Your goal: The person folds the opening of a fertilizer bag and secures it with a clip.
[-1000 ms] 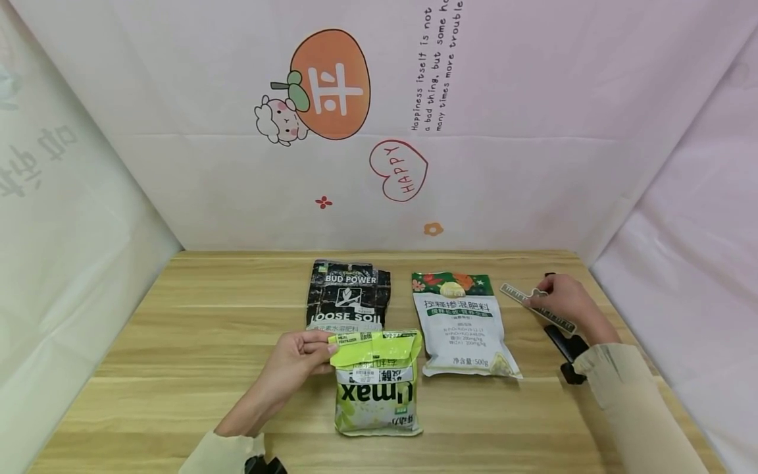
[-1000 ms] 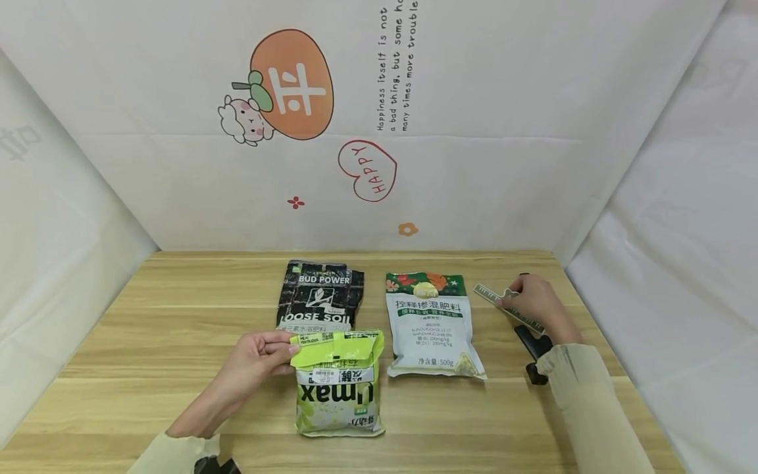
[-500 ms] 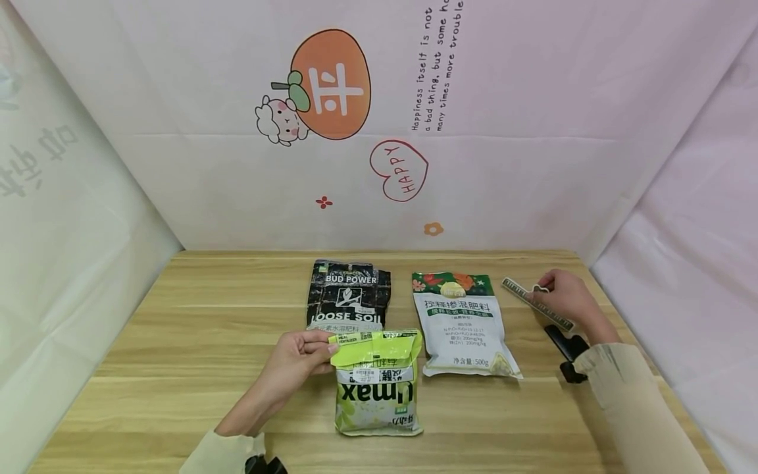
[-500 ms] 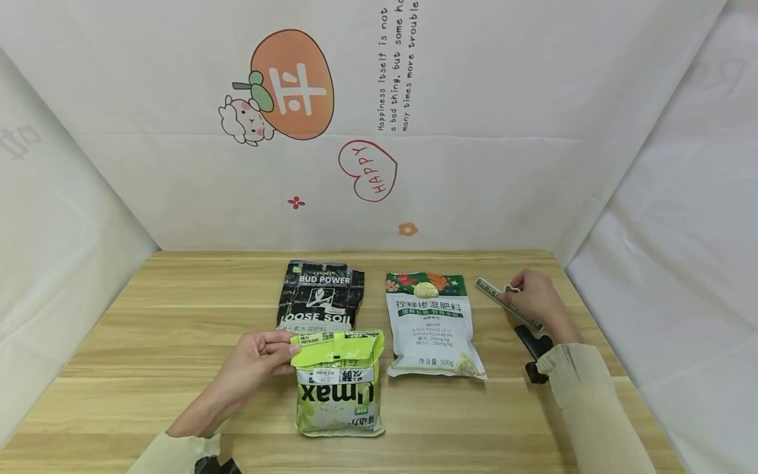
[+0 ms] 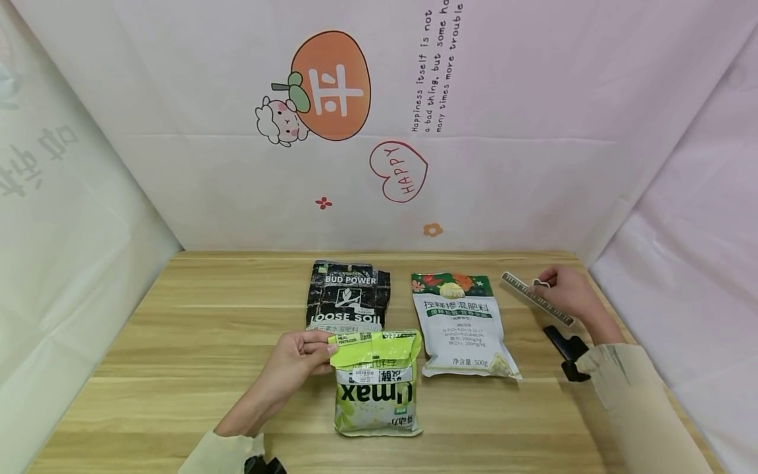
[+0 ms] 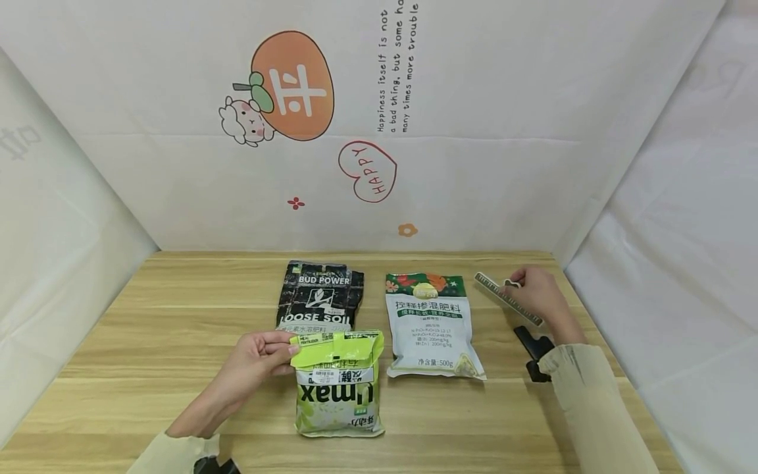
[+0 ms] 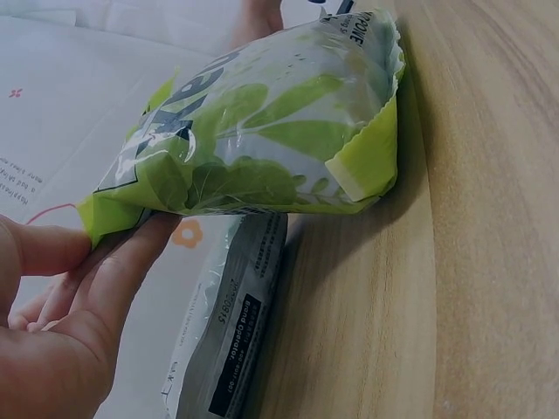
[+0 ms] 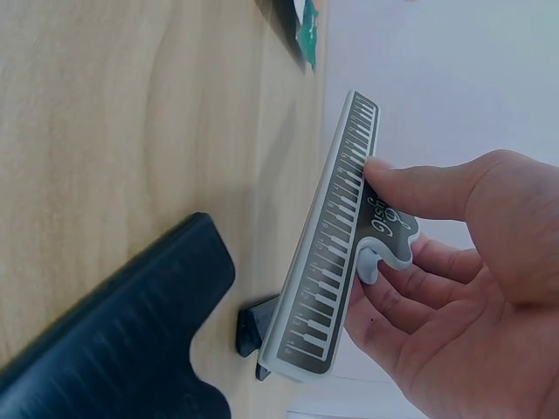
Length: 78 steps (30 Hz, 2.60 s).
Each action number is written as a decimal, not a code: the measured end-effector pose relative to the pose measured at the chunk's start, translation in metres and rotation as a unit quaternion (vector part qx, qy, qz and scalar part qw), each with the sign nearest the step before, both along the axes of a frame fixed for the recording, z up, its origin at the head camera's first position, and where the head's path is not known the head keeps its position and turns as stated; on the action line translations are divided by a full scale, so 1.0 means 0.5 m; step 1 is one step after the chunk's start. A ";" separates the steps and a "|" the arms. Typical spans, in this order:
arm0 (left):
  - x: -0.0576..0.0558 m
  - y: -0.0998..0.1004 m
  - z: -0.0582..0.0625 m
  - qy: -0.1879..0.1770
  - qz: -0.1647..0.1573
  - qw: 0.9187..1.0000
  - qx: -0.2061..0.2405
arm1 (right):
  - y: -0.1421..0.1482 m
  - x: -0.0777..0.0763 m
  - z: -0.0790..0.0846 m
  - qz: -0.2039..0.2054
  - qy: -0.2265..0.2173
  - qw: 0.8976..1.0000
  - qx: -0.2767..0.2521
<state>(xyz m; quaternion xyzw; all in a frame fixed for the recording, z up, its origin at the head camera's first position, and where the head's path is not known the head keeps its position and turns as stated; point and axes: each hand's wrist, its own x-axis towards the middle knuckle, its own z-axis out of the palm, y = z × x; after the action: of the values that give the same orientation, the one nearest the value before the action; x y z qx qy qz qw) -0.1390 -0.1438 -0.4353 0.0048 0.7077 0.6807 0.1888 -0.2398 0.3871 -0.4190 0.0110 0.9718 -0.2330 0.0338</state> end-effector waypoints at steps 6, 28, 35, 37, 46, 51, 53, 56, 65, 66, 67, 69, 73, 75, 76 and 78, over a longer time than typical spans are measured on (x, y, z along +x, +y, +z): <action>0.001 -0.002 0.000 0.009 -0.006 1.000 -0.002 | -0.010 0.002 0.008 0.006 0.006 1.000 -0.001; 0.004 0.001 0.004 0.009 -0.003 1.000 0.002 | -0.076 0.011 0.056 0.022 0.022 0.999 -0.029; 0.003 0.001 0.003 0.005 -0.001 1.000 0.001 | -0.099 0.015 0.067 0.028 0.024 0.998 -0.043; 0.003 0.001 0.003 0.004 0.000 1.000 0.000 | -0.107 0.016 0.070 0.027 0.020 0.998 -0.048; 0.005 0.001 0.006 0.003 0.002 1.000 -0.001 | -0.141 0.025 0.089 0.042 0.027 0.997 -0.064; 0.005 0.001 0.007 0.001 0.004 1.000 -0.001 | -0.160 0.027 0.096 0.050 0.029 0.996 -0.066; 0.005 0.002 0.007 0.001 0.005 1.000 -0.001 | -0.167 0.029 0.099 0.054 0.029 0.996 -0.068; 0.005 0.002 0.007 0.002 0.006 1.000 0.000 | -0.177 0.030 0.106 0.060 0.030 0.995 -0.072; 0.003 0.002 0.007 0.005 0.004 1.000 -0.003 | -0.202 0.026 0.118 0.069 0.029 0.994 -0.079; 0.003 0.002 0.007 0.005 0.004 1.000 -0.003 | -0.204 0.025 0.118 0.071 0.028 0.994 -0.081; 0.003 0.002 0.007 0.006 0.003 1.000 -0.002 | -0.206 0.025 0.118 0.074 0.028 0.993 -0.083; 0.002 0.003 0.006 0.007 0.002 1.000 -0.001 | -0.210 0.024 0.118 0.079 0.028 0.993 -0.087; 0.003 0.003 0.003 0.008 -0.001 1.000 0.002 | -0.218 0.027 0.120 0.089 0.025 0.991 -0.095; 0.003 0.003 0.002 0.008 -0.001 1.000 0.002 | -0.223 0.029 0.123 0.096 0.026 0.991 -0.094; 0.003 0.002 0.001 0.008 -0.001 1.000 0.002 | -0.225 0.031 0.125 0.100 0.028 0.990 -0.092; 0.003 0.002 0.000 0.009 0.000 1.000 0.001 | -0.231 0.032 0.128 0.107 0.031 0.990 -0.085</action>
<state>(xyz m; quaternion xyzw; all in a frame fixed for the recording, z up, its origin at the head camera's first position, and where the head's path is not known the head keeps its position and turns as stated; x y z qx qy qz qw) -0.1376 -0.1426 -0.4352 0.0108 0.7084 0.6817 0.1828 -0.2237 0.2718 -0.3548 -0.1037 0.9445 -0.3104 0.0295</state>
